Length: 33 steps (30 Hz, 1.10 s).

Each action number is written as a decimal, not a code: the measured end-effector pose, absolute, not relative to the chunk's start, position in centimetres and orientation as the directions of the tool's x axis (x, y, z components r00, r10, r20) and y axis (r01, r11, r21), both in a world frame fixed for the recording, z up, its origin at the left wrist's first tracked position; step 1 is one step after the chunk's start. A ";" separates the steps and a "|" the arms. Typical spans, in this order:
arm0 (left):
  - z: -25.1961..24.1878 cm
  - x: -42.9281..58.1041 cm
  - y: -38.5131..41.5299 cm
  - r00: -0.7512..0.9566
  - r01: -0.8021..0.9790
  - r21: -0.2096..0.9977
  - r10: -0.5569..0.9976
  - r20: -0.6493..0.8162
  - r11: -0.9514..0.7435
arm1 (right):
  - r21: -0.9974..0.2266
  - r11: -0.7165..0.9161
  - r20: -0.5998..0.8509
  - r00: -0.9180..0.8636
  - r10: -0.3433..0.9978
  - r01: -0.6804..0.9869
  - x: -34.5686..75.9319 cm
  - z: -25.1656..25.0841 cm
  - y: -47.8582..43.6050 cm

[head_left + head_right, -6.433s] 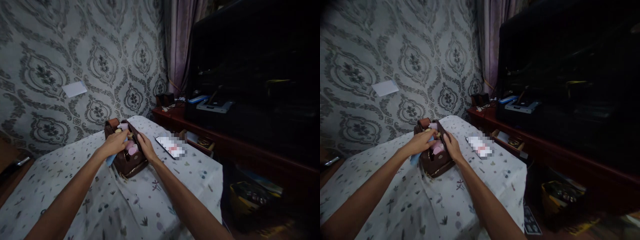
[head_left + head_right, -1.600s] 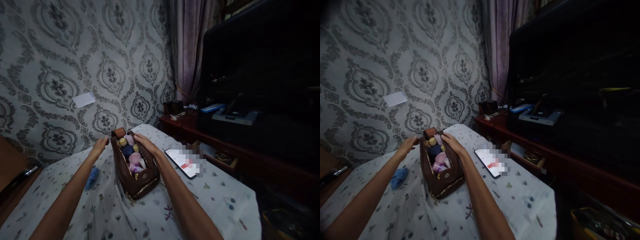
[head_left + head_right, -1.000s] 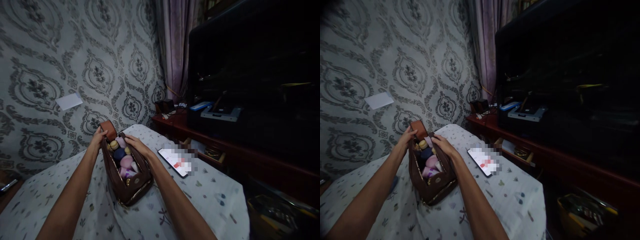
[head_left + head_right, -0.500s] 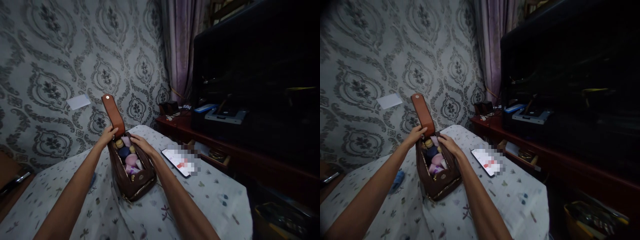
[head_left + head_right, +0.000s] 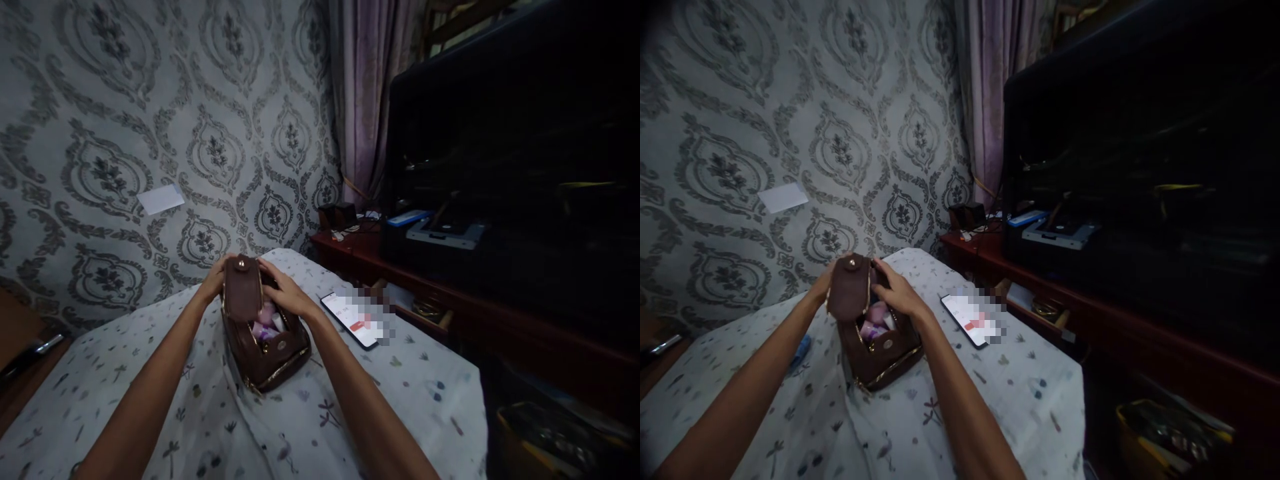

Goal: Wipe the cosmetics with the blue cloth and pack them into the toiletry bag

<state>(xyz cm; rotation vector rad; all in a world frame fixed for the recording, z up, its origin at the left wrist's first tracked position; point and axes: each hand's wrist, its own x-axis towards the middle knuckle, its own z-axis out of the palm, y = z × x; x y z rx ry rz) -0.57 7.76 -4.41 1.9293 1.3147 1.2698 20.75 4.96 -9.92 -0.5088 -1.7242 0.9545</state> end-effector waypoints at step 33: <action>-13.1 8.0 -8.7 0.042 0.878 0.255 0.596 0.802 -0.405 | -0.740 0.672 0.644 -0.316 0.696 -0.028 22.1 -10.7 2.4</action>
